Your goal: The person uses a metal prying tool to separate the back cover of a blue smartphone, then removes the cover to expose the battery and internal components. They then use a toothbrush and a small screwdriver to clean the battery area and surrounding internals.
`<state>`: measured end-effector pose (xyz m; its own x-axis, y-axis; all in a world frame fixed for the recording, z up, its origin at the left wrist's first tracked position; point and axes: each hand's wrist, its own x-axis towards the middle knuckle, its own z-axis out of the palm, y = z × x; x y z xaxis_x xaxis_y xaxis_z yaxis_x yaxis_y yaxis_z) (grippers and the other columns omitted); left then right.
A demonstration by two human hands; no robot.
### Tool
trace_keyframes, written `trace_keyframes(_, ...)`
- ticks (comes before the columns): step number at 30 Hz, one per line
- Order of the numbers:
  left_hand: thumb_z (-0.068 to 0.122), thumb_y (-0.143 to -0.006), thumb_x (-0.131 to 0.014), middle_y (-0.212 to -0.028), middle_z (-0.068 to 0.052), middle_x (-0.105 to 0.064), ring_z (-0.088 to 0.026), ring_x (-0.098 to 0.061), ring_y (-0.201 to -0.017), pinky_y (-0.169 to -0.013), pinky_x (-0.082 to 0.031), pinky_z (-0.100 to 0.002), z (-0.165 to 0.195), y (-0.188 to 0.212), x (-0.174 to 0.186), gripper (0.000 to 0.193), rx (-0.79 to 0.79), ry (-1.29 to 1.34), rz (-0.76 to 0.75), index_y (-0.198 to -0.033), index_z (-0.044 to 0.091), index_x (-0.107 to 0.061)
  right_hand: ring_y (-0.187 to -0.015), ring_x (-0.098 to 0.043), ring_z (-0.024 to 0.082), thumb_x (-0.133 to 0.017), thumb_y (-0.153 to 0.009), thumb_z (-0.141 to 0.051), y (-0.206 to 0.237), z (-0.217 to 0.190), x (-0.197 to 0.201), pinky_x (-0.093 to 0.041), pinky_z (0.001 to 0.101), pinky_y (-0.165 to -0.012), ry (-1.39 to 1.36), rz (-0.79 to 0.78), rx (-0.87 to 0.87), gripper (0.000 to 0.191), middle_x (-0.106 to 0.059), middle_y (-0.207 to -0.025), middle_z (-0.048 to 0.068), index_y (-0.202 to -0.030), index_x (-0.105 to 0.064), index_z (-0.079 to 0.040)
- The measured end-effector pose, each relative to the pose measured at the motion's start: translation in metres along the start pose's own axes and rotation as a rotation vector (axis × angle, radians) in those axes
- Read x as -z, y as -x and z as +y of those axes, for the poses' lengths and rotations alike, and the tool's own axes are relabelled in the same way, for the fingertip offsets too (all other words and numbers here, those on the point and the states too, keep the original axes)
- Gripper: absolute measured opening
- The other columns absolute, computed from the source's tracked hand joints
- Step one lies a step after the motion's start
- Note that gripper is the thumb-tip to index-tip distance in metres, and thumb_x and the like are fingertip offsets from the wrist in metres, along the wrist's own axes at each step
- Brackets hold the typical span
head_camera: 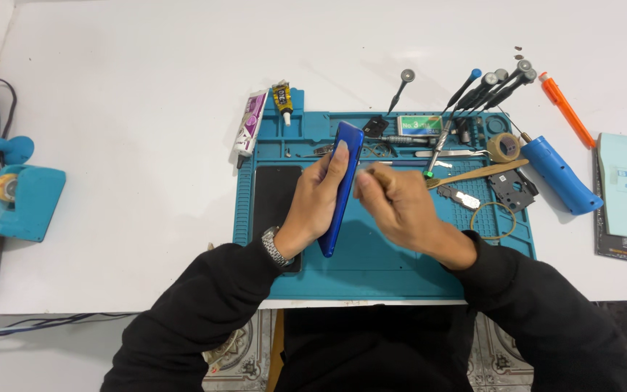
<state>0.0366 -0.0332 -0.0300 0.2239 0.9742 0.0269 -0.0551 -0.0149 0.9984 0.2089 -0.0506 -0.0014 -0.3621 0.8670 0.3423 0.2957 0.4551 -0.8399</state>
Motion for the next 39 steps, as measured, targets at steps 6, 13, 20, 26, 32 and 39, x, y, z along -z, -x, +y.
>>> trace_keyframes(6, 0.062, -0.103, -0.045, -0.063, 0.006, -0.046, -0.003, -0.046, -0.055, -0.049, -0.037, -0.021, 0.0, -0.005, 0.007, 0.059, 0.038, 0.078, 0.017, -0.085, 0.009, -0.061, -0.052, -0.054, 0.004, -0.053, -0.107, -0.016, 0.007, 0.005, -0.017, -0.042, 0.0239, -0.047, 0.016, -0.094, 0.106, 0.026, -0.062, -0.065, 0.001, -0.089, -0.064, -0.001)
trace_keyframes(13, 0.063, -0.103, -0.04, -0.061, 0.003, -0.049, -0.008, -0.052, -0.048, -0.042, -0.045, -0.025, 0.017, -0.005, 0.012, 0.061, 0.102, 0.174, -0.054, -0.094, 0.004, -0.054, -0.047, -0.045, 0.005, -0.046, -0.11, -0.022, 0.001, 0.007, -0.018, -0.037, 0.0241, -0.044, -0.203, -0.192, -0.08, 0.034, -0.051, -0.056, -0.002, -0.085, -0.06, -0.003)
trace_keyframes(20, 0.058, -0.102, -0.038, -0.072, 0.005, -0.049, -0.002, -0.044, -0.057, -0.046, -0.038, -0.02, 0.023, 0.004, 0.0, 0.053, 0.129, 0.179, -0.144, -0.128, 0.014, -0.052, -0.049, -0.04, 0.004, -0.041, -0.112, -0.022, 0.003, 0.005, -0.007, -0.033, 0.0228, -0.045, -0.378, -0.045, -0.132, 0.034, -0.047, -0.059, -0.004, -0.084, -0.053, -0.006)
trace_keyframes(26, 0.053, -0.106, -0.048, -0.077, 0.006, -0.047, -0.001, -0.042, -0.064, -0.056, -0.037, -0.019, 0.01, 0.0, 0.001, 0.047, 0.077, 0.236, -0.129, -0.113, 0.007, -0.059, -0.059, -0.038, 0.006, -0.044, -0.113, -0.022, 0.005, 0.016, -0.003, -0.034, 0.0237, -0.052, -0.591, -0.142, -0.16, 0.033, -0.047, -0.072, -0.003, -0.083, -0.045, -0.009)
trace_keyframes(32, 0.056, -0.104, -0.051, -0.074, 0.007, -0.043, -0.002, -0.04, -0.06, -0.051, -0.035, -0.02, 0.001, -0.001, 0.002, 0.045, 0.075, 0.289, -0.061, -0.099, 0.012, -0.055, -0.054, -0.036, 0.006, -0.043, -0.11, -0.023, 0.014, 0.011, -0.012, -0.031, 0.0238, -0.048, -0.515, -0.25, -0.201, 0.024, -0.042, -0.067, -0.005, -0.091, -0.048, -0.009)
trace_keyframes(39, 0.057, -0.1, -0.05, -0.064, 0.007, -0.04, -0.003, -0.037, -0.046, -0.039, -0.032, -0.021, 0.007, -0.003, 0.009, 0.044, 0.073, 0.28, 0.006, -0.092, 0.014, -0.055, -0.056, -0.035, 0.006, -0.041, -0.113, -0.022, 0.02, 0.005, -0.027, -0.035, 0.0245, -0.05, -0.332, -0.318, -0.017, 0.027, -0.042, -0.066, -0.004, -0.091, -0.045, -0.007)
